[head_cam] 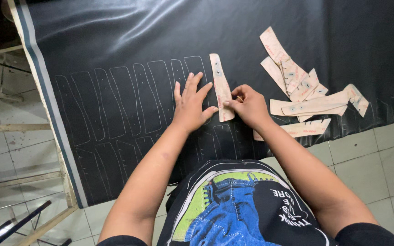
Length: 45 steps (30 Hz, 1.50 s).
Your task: The person places a paper pattern on a large black sheet and traces its outline with a pencil. They repeat this process multiple times, moving the pattern to new positions and drawing several identical shapes across the sheet.
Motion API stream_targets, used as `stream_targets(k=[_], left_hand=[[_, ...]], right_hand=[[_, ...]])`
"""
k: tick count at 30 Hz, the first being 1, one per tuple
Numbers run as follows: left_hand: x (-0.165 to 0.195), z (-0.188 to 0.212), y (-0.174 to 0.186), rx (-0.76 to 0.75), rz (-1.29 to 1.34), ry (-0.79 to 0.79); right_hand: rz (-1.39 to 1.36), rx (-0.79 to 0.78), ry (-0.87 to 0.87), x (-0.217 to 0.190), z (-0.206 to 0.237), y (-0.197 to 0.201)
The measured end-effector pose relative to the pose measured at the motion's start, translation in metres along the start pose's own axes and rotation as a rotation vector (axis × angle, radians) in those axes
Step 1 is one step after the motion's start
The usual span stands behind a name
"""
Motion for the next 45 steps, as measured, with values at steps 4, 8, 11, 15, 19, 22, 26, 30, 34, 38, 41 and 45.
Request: stream_targets(k=[4, 8, 11, 15, 19, 22, 26, 30, 34, 38, 41, 45], left_hand=[[-0.006, 0.002, -0.002, -0.018, 0.005, 0.022], [-0.005, 0.002, -0.001, -0.033, 0.013, 0.035], [-0.004, 0.002, -0.001, -0.037, 0.016, 0.039], [-0.004, 0.002, 0.000, -0.029, 0.022, 0.033], [-0.004, 0.002, 0.000, -0.015, 0.021, 0.023], [-0.004, 0.003, -0.001, -0.016, 0.018, 0.020], [-0.004, 0.003, -0.001, -0.021, 0.017, 0.023], [-0.004, 0.003, -0.001, -0.030, 0.015, 0.021], [-0.004, 0.003, -0.002, -0.044, 0.008, 0.024], [-0.004, 0.003, -0.002, -0.041, 0.002, 0.023], [-0.004, 0.003, -0.002, -0.038, 0.004, 0.018], [-0.005, 0.002, -0.002, -0.041, 0.008, 0.024]], right_hand=[[0.083, 0.053, 0.055, -0.005, 0.007, -0.003], [0.127, 0.086, 0.259, -0.022, 0.017, 0.001], [0.116, 0.059, 0.256, -0.020, 0.021, 0.001], [0.123, 0.066, 0.279, -0.021, 0.025, 0.001], [0.124, 0.057, 0.276, -0.022, 0.024, 0.001], [0.122, 0.030, 0.250, -0.020, 0.024, 0.000], [0.118, -0.004, 0.234, -0.021, 0.024, -0.001], [0.123, -0.017, 0.215, -0.020, 0.024, -0.002], [0.129, -0.009, 0.227, -0.022, 0.025, -0.002], [0.130, -0.015, 0.216, -0.023, 0.025, -0.001], [0.129, -0.023, 0.197, -0.023, 0.025, -0.001], [0.126, -0.023, 0.202, -0.024, 0.026, 0.000]])
Point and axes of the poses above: each hand's wrist, its own z-axis away from the middle knuckle, its own y-axis out of the back of the hand, x = y × z, the point moved 9 cm from there along -z, towards the middle knuckle
